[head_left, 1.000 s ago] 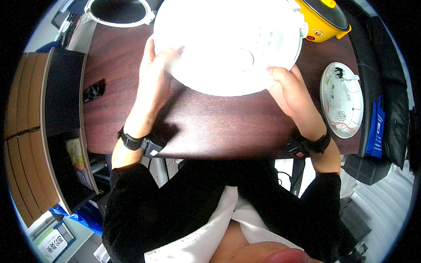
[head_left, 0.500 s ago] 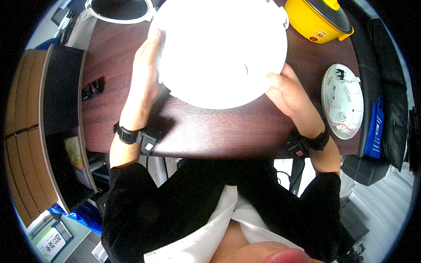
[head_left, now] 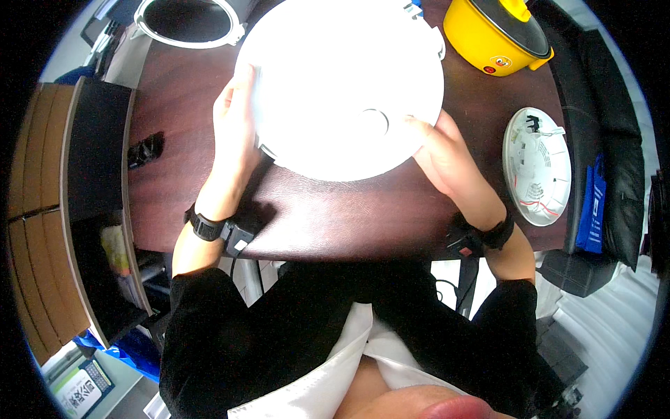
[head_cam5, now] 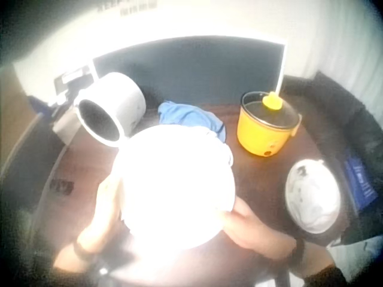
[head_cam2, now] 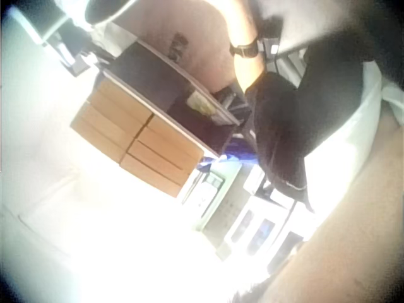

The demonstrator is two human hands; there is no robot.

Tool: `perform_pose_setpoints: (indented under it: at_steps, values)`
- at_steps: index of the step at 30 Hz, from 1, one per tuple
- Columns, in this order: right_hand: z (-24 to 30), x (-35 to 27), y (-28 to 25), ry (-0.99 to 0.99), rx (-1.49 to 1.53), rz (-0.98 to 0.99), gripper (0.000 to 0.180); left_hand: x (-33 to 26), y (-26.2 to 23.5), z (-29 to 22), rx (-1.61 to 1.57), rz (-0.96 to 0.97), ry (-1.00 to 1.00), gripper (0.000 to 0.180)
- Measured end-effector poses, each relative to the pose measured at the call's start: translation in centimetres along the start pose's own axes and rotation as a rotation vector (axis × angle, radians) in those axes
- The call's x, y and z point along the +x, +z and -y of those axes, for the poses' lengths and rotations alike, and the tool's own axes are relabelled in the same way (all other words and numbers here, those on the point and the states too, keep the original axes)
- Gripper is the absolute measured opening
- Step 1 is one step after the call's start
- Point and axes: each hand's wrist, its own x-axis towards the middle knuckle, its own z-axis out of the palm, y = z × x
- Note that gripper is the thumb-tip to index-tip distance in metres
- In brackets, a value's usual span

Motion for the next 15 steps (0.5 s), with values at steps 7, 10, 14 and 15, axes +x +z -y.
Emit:
perform_pose_setpoints:
  at_steps: [7,10,14,15]
  values:
    - [0.2,0.1,0.3,-0.004,-0.125,0.019,0.039,-0.3,0.0,-0.3,0.113,0.018,0.112,0.052]
    - [0.6,0.2,0.9,-0.008,-0.01,-0.047,0.038,-0.4,0.0,-0.3,0.147,0.066,0.152,0.054]
    - [0.9,0.2,0.9,0.01,0.023,-0.173,0.04,-0.5,0.2,-0.6,-0.074,0.095,0.012,0.063]
    - [0.8,0.3,0.8,0.007,-0.001,-0.195,0.04,-0.6,0.6,-1.1,-0.176,0.087,-0.051,0.065]
